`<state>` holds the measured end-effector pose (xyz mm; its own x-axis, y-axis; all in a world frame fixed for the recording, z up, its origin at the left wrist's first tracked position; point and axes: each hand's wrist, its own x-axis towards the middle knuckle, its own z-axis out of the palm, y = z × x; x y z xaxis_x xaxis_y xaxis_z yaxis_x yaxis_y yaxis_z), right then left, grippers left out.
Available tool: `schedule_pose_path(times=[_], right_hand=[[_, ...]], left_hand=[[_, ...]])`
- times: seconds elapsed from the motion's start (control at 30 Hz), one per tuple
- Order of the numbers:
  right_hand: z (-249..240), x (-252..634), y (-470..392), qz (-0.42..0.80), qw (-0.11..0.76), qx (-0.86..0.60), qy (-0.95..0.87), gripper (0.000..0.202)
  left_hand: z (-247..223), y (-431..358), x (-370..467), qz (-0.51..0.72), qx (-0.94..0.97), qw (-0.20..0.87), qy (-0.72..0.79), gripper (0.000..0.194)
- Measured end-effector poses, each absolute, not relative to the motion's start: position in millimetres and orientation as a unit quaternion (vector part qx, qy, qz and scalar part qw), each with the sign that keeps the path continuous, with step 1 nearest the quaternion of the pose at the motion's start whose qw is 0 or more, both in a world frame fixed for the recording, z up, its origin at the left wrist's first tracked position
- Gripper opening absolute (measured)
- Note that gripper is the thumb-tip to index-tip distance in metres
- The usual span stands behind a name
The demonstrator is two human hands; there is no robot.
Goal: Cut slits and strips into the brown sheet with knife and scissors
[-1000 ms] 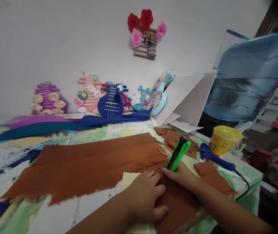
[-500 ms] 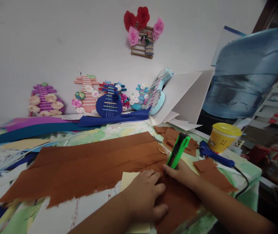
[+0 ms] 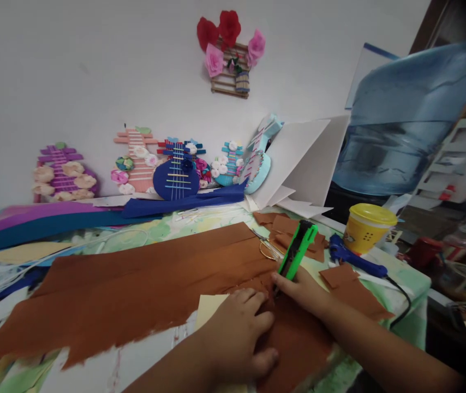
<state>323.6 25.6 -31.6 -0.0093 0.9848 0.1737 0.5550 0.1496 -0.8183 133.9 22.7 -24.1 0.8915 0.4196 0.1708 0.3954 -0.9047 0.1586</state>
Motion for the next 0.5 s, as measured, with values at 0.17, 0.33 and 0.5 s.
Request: schedule_pose_path(times=[0.17,0.33,0.5], right_hand=[[-31.2,324.8,26.2,0.301,0.374,-0.574,-0.664,0.028],[-35.4,323.4,27.9,0.275,0.340,-0.585,-0.683,0.029],[-37.0,319.0,26.3,0.228,0.326,-0.571,-0.718,0.026]], left_hand=[[-25.1,23.4,134.4,0.106,0.970,0.058,0.210,0.042],[-23.0,22.8,134.6,0.110,0.967,0.065,0.220,0.041],[-20.6,21.0,133.5,0.108,0.966,0.071,0.225,0.038]])
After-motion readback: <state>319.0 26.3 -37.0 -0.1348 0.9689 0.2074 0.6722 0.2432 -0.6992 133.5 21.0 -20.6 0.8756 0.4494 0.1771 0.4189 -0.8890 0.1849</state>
